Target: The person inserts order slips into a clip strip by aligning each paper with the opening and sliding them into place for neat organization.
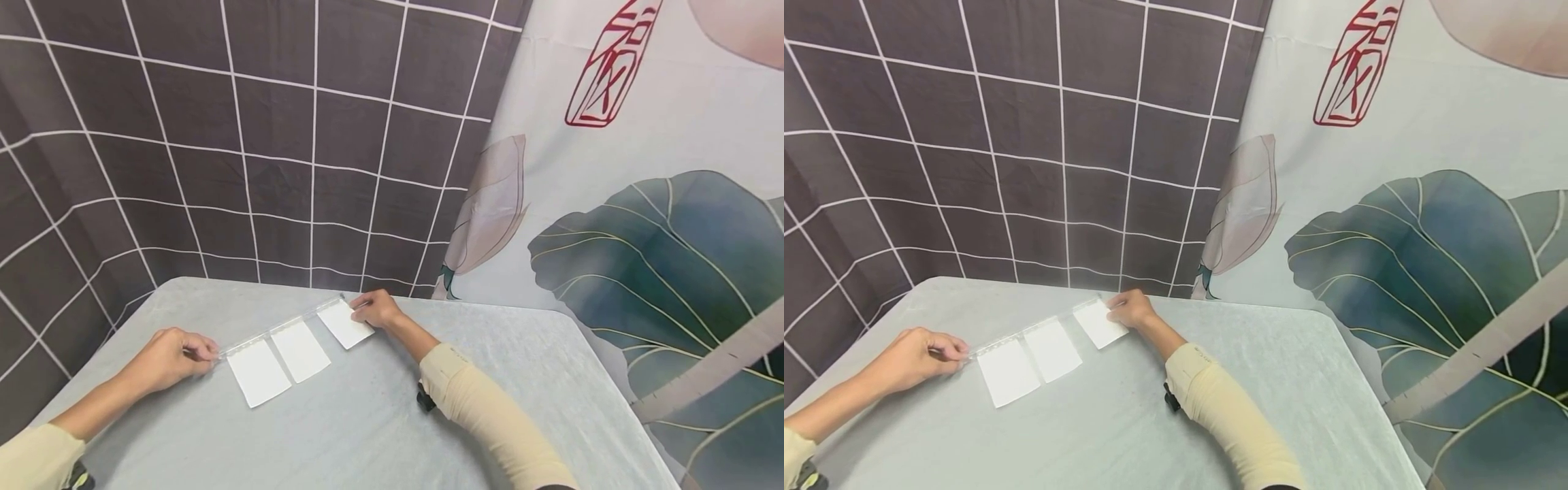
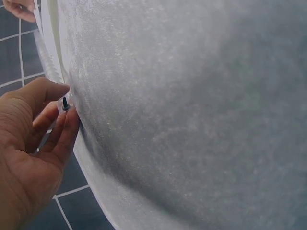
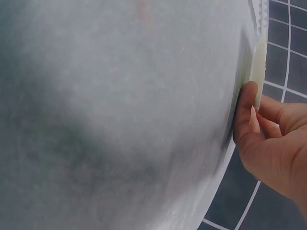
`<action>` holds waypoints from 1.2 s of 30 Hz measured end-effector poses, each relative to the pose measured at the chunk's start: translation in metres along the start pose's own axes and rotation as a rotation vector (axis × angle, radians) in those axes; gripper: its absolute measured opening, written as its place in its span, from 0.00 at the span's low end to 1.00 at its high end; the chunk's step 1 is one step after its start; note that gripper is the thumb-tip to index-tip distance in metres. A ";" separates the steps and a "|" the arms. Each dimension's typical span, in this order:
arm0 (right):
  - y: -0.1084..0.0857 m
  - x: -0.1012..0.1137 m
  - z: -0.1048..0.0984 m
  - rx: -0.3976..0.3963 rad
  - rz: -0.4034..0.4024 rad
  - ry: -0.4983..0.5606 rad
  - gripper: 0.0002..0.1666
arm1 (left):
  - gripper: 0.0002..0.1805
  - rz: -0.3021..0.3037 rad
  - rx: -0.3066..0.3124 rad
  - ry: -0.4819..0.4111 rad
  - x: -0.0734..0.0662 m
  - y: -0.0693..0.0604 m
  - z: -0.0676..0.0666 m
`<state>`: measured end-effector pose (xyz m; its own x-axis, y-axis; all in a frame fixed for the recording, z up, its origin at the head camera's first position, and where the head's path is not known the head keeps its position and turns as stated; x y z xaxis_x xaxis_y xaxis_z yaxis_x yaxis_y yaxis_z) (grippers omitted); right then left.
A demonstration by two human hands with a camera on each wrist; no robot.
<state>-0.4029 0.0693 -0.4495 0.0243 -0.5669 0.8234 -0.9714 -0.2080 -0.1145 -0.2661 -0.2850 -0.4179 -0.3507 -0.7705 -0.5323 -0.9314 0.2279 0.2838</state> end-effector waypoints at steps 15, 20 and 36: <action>-0.003 0.008 0.013 0.027 -0.006 0.010 0.18 | 0.12 -0.034 0.004 0.012 0.000 -0.001 -0.002; -0.004 0.010 0.016 0.029 -0.011 0.001 0.18 | 0.12 -0.020 -0.002 0.000 -0.001 -0.002 -0.001; -0.006 0.011 0.019 0.032 0.004 0.009 0.18 | 0.11 -0.056 0.020 0.007 0.001 -0.001 0.001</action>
<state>-0.3923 0.0490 -0.4508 0.0183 -0.5605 0.8280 -0.9633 -0.2316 -0.1355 -0.2659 -0.2860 -0.4193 -0.2973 -0.7867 -0.5411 -0.9513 0.1958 0.2380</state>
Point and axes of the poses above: each hand's wrist, its own y-axis towards the middle knuckle, its own z-axis out of the palm, x = y × z, the point moved 10 cm from there along y, towards the middle knuckle
